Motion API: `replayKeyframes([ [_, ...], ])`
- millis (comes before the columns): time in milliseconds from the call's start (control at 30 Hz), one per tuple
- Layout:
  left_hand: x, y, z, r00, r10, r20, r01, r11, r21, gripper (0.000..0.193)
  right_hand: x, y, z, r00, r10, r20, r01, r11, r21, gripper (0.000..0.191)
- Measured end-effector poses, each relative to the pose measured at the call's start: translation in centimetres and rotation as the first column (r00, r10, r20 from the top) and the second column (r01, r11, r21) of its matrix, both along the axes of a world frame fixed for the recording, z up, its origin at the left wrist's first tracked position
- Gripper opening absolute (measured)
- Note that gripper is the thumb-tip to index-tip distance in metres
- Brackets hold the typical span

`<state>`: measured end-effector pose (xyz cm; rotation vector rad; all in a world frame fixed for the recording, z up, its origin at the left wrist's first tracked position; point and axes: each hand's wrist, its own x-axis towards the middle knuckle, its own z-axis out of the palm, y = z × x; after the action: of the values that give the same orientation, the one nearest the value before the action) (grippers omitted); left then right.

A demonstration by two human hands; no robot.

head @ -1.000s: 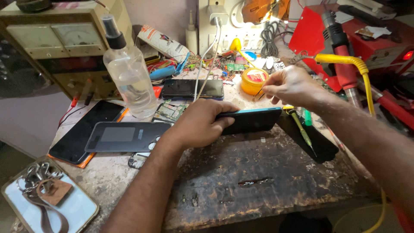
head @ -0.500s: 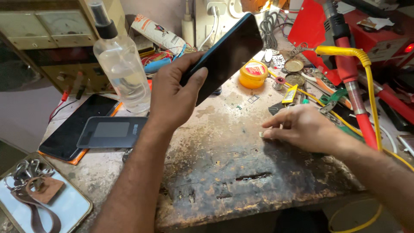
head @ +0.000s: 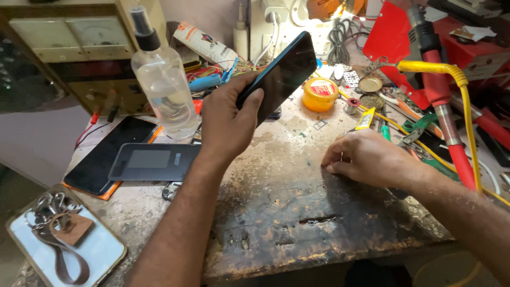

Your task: The person disassembles a smartphone, removes the back cover and battery, cleans the frame with a spray and toothbrush, and uses a hot air gun to heat the edges. The person then reassembles the phone by placing the battery and back cover back into position.

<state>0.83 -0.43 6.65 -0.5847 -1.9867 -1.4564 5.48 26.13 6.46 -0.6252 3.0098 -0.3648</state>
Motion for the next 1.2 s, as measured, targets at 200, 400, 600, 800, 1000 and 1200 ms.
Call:
replayKeyframes([
  [200, 0.0, 0.2, -0.1, 0.999, -0.018, 0.05, 0.019, 1.0, -0.018, 0.028, -2.2, 1.1, -0.6, 0.991, -0.127, -0.033, 0.128, 0.991, 0.025, 0.017],
  [400, -0.3, 0.3, -0.5, 1.0, -0.013, 0.02, 0.013, 1.0, 0.016, 0.027, -6.4, 1.7, -1.9, 0.946, -0.297, -0.132, 0.256, 0.931, -0.259, 0.02],
  [600, -0.4, -0.1, -0.3, 0.998, 0.047, 0.032, -0.05, 0.994, 0.102, 0.027, -3.5, 0.4, -3.0, 0.935, -0.248, -0.252, 0.218, 0.966, -0.141, 0.026],
  [800, -0.4, 0.1, -0.4, 0.993, 0.079, 0.09, -0.089, 0.99, 0.112, 0.028, -3.3, -2.2, -3.1, 0.911, -0.29, -0.292, 0.267, 0.957, -0.116, 0.028],
  [1000, -0.4, 0.3, -0.4, 0.996, 0.09, -0.011, -0.088, 0.992, 0.094, 0.028, -6.3, -3.5, -3.4, 0.877, -0.257, -0.406, 0.202, 0.964, -0.174, 0.032],
  [1200, -0.5, 0.2, -0.4, 0.992, 0.095, 0.081, -0.105, 0.986, 0.13, 0.028, -4.2, -2.8, -3.5, 0.894, -0.164, -0.418, 0.083, 0.975, -0.205, 0.03],
])
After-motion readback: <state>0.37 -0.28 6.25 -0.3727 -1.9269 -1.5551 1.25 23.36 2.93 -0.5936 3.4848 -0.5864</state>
